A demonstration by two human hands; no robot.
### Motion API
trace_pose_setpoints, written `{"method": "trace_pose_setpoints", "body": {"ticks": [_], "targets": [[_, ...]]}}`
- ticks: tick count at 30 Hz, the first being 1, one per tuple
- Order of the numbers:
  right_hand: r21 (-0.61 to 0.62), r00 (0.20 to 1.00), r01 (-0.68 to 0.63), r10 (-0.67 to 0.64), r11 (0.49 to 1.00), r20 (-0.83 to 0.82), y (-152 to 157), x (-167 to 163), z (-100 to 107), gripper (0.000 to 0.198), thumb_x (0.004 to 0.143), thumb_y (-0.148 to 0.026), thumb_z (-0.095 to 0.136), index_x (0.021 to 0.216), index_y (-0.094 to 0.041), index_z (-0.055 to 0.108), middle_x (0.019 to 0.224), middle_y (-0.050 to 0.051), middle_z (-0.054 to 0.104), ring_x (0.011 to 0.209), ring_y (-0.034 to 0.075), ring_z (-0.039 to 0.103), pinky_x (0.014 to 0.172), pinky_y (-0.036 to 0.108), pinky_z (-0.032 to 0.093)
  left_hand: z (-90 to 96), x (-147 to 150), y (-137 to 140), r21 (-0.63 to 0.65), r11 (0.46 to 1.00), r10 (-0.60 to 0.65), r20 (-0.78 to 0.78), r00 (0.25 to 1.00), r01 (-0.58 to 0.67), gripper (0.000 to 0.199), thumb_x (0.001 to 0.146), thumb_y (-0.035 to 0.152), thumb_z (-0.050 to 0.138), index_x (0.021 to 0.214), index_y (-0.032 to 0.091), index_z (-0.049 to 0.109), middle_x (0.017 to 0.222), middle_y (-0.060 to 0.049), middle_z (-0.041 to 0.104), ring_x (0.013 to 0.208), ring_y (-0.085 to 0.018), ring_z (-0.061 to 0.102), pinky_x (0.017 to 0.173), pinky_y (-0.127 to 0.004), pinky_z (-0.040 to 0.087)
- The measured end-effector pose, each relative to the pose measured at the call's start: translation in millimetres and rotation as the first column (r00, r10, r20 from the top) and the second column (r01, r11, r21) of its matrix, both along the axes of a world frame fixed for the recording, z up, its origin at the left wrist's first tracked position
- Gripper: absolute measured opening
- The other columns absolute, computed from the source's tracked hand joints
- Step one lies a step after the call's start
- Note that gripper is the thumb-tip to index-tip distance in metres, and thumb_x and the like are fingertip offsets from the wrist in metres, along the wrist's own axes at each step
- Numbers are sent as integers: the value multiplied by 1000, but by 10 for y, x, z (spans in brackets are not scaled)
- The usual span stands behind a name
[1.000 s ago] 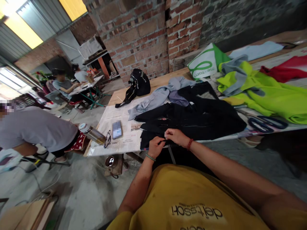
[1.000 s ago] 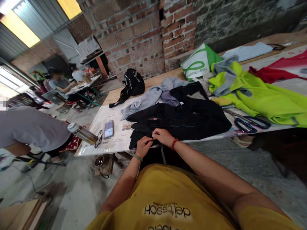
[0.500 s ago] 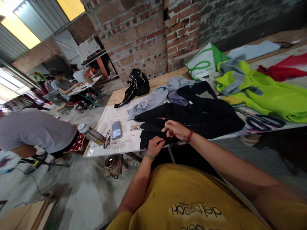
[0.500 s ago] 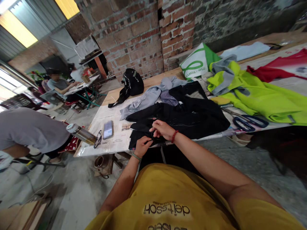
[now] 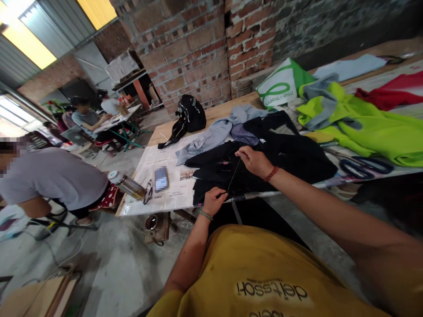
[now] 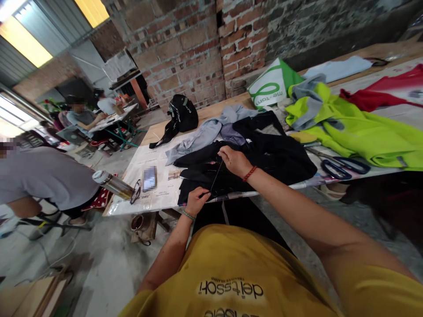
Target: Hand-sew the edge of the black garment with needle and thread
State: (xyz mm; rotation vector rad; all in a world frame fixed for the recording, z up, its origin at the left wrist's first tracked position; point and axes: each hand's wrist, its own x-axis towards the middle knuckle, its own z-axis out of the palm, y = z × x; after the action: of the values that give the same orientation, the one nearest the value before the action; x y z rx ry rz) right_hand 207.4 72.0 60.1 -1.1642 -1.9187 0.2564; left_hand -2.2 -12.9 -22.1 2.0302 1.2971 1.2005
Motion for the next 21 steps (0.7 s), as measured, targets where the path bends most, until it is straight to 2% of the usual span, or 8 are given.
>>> {"method": "trace_pose_setpoints", "body": {"ticks": [6,11,13,17,21], "targets": [[143,996,76,-83,987,45,125,197,59,25,90,-33,38,96,-18,57,91,9,68,79,20,64,69,30,46,6,-2,0,4,1000,-10,10,1000,10,10,77,21,61,72,16,68,64,-1,59,63,-11,54,60,-22,43],[161,986,166,-163,973,-30,116,286,109,24,90,-33,38,95,-17,56,93,10,68,81,21,64,71,32,47,-4,-4,-1,2,1000,-7,6,1000,7,10,77,20,61,73,16,68,65,-1,59,63,-11,54,60,-22,43],[146,984,169,-159,975,-81,110,294,112,22,90,-32,39,93,-18,56,92,10,68,82,21,65,72,31,47,-3,-3,-2,2,1000,-7,-1,1000,7,9,77,20,61,73,16,68,65,-1,59,63,-11,54,60,-22,43],[57,969,104,-89,993,-231,91,244,-36,20,90,-33,40,92,-18,53,89,8,69,82,17,65,72,29,49,2,-2,-7,6,1000,4,-8,1000,-4,10,77,21,60,73,16,68,65,-1,60,62,-11,54,59,-22,43],[-186,951,57,-110,981,-289,7,260,-377,17,88,-33,42,84,-19,50,73,3,67,59,12,63,59,24,48,-3,-7,-5,13,1000,-3,-24,1000,4,11,78,21,60,74,15,68,65,-1,60,63,-11,54,59,-22,43]]}}
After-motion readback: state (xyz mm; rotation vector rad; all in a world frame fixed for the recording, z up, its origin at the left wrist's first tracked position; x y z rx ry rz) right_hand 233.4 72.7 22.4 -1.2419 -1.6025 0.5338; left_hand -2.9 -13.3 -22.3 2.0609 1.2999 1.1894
